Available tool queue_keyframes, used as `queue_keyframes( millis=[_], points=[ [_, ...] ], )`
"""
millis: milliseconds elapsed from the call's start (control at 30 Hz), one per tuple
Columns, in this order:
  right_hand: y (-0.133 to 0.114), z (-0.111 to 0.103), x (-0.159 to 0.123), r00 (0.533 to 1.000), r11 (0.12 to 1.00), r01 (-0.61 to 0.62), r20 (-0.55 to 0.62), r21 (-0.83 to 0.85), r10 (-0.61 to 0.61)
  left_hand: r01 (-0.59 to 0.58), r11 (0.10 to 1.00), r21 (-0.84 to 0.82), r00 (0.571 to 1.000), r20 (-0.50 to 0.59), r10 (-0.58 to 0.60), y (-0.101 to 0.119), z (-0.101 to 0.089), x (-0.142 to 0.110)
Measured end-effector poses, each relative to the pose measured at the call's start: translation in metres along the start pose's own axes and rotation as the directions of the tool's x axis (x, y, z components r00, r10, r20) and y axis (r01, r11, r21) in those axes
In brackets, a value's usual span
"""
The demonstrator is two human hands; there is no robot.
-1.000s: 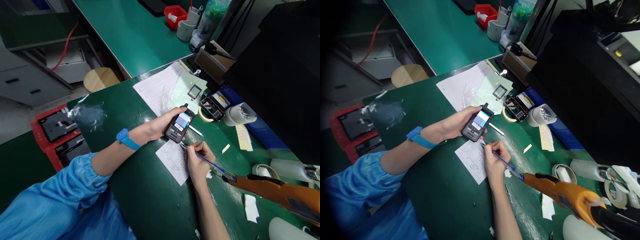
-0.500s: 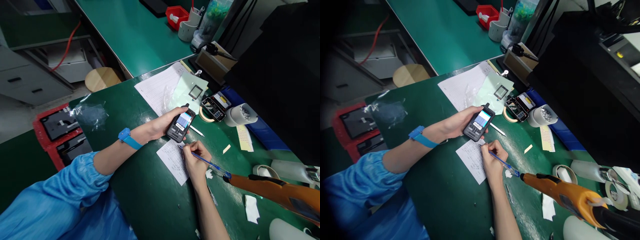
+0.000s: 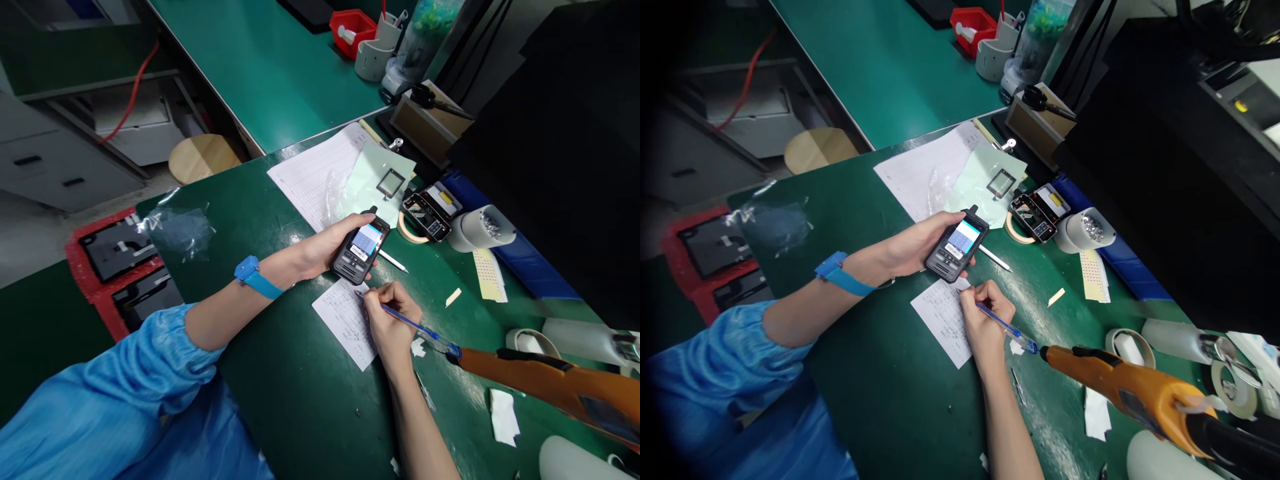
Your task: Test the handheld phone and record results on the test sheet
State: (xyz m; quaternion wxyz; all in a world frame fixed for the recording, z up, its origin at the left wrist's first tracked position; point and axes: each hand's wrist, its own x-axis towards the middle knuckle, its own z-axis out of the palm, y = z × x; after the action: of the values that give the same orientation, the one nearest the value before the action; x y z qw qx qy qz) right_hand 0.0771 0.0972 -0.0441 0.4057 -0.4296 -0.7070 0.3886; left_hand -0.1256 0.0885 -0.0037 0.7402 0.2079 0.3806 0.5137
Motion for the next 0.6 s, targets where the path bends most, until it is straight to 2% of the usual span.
queue_keyframes(
  millis=[600],
  points=[
    [-0.0035,0.0005,0.0002,0.999,1.000,-0.010,-0.037,-0.018,0.009,-0.007,1.000,-0.003,1.000,0.013,0.007,0.0011,-0.0002,-0.0011]
  ],
)
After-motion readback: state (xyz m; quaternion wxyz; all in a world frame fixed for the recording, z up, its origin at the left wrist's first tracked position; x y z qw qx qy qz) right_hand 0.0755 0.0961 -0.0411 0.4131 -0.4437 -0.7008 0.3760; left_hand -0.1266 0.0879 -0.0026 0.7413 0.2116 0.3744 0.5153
